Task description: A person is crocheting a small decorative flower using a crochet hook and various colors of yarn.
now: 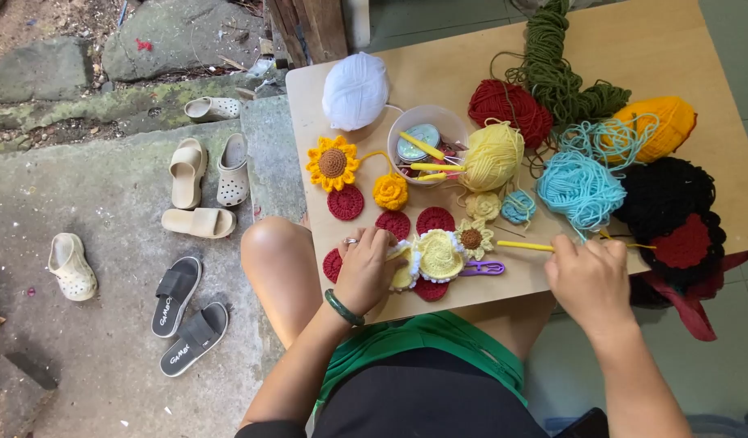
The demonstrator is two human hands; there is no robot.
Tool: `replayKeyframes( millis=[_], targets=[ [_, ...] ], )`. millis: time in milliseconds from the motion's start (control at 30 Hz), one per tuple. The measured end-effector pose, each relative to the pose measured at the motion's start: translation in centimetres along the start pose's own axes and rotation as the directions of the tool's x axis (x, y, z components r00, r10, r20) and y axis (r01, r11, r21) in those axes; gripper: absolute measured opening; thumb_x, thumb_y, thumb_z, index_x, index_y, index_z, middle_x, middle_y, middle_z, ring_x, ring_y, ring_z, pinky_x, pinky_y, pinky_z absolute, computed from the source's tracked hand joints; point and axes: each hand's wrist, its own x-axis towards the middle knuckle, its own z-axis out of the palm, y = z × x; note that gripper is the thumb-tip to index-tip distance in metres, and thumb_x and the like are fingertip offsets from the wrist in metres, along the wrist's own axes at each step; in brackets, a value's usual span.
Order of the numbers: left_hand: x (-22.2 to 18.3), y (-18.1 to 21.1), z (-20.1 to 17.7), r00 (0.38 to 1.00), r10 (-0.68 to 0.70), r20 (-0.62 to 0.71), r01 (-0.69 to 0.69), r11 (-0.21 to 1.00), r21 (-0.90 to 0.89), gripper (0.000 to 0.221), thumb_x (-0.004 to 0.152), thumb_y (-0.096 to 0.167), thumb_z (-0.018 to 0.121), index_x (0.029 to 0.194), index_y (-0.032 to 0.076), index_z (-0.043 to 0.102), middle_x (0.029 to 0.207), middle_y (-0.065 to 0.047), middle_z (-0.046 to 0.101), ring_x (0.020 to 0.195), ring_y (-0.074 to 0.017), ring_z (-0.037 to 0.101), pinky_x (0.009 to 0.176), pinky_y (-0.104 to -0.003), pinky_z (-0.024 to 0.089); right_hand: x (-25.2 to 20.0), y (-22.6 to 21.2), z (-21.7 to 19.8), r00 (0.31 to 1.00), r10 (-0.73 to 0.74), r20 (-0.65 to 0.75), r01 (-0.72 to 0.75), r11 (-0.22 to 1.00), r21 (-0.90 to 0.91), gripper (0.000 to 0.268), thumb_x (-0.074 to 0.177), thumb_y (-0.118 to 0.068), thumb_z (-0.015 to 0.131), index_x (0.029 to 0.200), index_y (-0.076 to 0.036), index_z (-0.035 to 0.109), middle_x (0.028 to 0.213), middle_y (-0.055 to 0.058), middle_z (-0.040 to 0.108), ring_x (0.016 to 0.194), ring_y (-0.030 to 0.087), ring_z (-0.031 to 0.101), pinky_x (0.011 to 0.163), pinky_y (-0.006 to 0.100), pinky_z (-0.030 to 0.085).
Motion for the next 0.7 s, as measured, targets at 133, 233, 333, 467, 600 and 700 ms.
replayKeyframes(
  millis=[133,233,333,467,600,700],
  targets=[
    [0.6,1.5,-2.2,1.000,-0.012,0.008,0.013,0.990,-0.143,0.027,0.091,0.025,0.073,0.098,0.015,0.050,0.088,-0.004,0.067,0.081,-0.0277,0.059,0.080,-0.043,0.033,0.0,1.1,-1.6,0.997,0.073,-0.012,-0.073,0.997,0.026,0.004,0.090,-0.015,0.070,0.092,-0.018,0.069,0.062,-0.003,0.057,0.066,0.021,0.064,0.071,0.039,0.039],
    [1.5,2.5,-4.3,0.998,-0.042,0.056,0.058,0.950,-0.307,0.025,0.092,0.021,0.072,0.106,0.011,0.054,0.099,-0.010,0.070,0.081,-0.0302,0.065,0.062,-0.042,0.050,0.0,0.7,-2.9,0.971,0.235,-0.049,-0.205,0.918,0.338,0.013,0.095,-0.009,0.071,0.106,-0.006,0.068,0.085,0.005,0.072,0.079,0.030,0.067,0.085,0.044,0.042],
    [2.4,3.2,-5.5,0.997,0.033,0.067,-0.006,0.931,-0.365,0.035,0.090,0.013,0.069,0.123,0.011,0.056,0.110,-0.008,0.068,0.097,-0.0258,0.068,0.074,-0.040,0.054,0.0,-0.3,-3.2,0.856,0.514,0.059,-0.387,0.560,0.732,0.014,0.100,-0.002,0.068,0.112,0.002,0.062,0.105,0.016,0.068,0.083,0.032,0.062,0.076,0.041,0.048],
    [3.2,4.4,-6.4,0.997,0.054,0.056,-0.023,0.894,-0.448,0.047,0.092,0.017,0.068,0.136,0.009,0.055,0.116,-0.010,0.068,0.102,-0.0269,0.067,0.082,-0.039,0.053,0.3,-1.2,-1.9,0.822,0.499,0.275,0.063,-0.559,0.827,0.030,0.104,-0.035,0.059,0.113,-0.007,0.064,0.095,0.016,0.067,0.087,0.027,0.069,0.084,0.039,0.058],
    [3.4,4.7,-5.2,1.000,-0.022,0.001,0.017,0.751,-0.660,0.024,0.088,0.017,0.076,0.112,0.011,0.071,0.100,-0.005,0.065,0.092,-0.0188,0.063,0.082,-0.032,0.051,0.7,-4.1,-1.8,0.883,0.379,0.278,0.097,-0.726,0.681,0.063,0.106,-0.064,0.049,0.120,-0.007,0.072,0.098,0.020,0.075,0.090,0.032,0.075,0.073,0.034,0.062],
    [3.6,6.2,-3.4,0.974,-0.225,0.038,0.141,0.463,-0.875,0.033,0.082,0.009,0.082,0.114,0.006,0.073,0.091,-0.004,0.067,0.089,-0.0122,0.060,0.084,-0.031,0.053,2.0,-8.1,-2.6,0.854,0.520,-0.036,0.193,-0.252,0.948,0.069,0.107,-0.063,0.023,0.093,-0.006,0.060,0.073,0.022,0.074,0.057,0.023,0.072,0.092,0.042,0.057]
  ],
)
